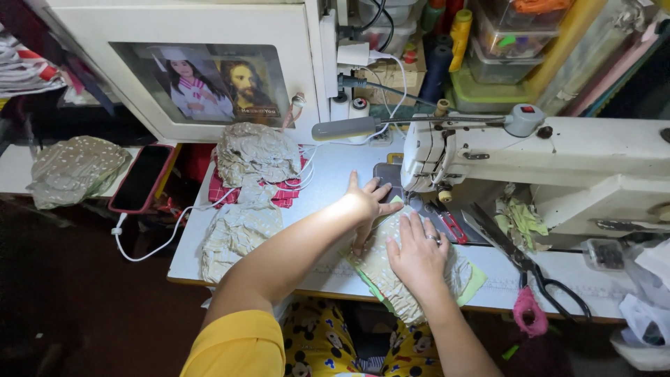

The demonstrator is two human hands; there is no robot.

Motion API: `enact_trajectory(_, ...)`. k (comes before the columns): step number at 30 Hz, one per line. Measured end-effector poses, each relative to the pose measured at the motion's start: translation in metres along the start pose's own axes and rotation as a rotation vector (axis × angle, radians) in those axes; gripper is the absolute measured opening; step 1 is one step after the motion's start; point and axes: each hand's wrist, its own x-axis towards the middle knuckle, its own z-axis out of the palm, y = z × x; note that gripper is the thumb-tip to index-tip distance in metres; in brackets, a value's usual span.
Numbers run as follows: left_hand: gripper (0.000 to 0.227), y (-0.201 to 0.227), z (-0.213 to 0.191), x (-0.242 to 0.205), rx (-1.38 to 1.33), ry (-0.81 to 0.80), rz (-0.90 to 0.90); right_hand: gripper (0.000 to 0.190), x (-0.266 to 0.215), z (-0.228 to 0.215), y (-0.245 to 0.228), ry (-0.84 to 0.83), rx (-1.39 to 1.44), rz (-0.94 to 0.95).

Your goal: The person is smoothing out a decorated fabric piece and then aligning it with a white fabric template on a work surface.

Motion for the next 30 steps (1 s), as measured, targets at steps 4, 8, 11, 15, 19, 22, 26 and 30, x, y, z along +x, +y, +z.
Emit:
enact_trajectory(4, 0.133, -0.002, -0.003, -0.001, -0.004, -0.005, 0.015, 0.063, 0.003, 0.002, 0.0, 0.004, -0.011, 0.01)
enact_trajectory(8, 0.134, -0.004, -0.011, -0.005, -0.016, -0.004, 0.004, 0.064, 0.008, 0.002, -0.001, 0.0, -0.002, 0.025)
enact_trajectory(11, 0.134, -0.008, -0.011, 0.0, -0.028, 0.003, 0.003, 0.064, 0.012, 0.001, -0.003, -0.004, -0.004, 0.042)
enact_trajectory(15, 0.133, -0.014, -0.011, 0.01, -0.022, 0.014, 0.004, 0.062, 0.018, -0.005, -0.01, -0.043, -0.028, 0.078)
enact_trajectory(19, 0.131, -0.019, -0.022, 0.005, -0.019, -0.001, 0.013, 0.066, 0.027, -0.009, -0.017, -0.126, -0.001, 0.129)
enact_trajectory(22, 0.13, -0.023, -0.028, 0.004, -0.002, -0.008, 0.003, 0.064, 0.032, -0.014, -0.022, -0.165, 0.021, 0.139)
enact_trajectory(26, 0.133, -0.023, -0.042, -0.008, 0.012, -0.066, 0.009, 0.062, 0.034, -0.014, -0.025, -0.195, 0.053, 0.158)
enact_trajectory(30, 0.133, -0.026, -0.034, 0.005, 0.057, -0.072, -0.003, 0.061, 0.036, -0.007, -0.03, -0.166, 0.024, 0.166)
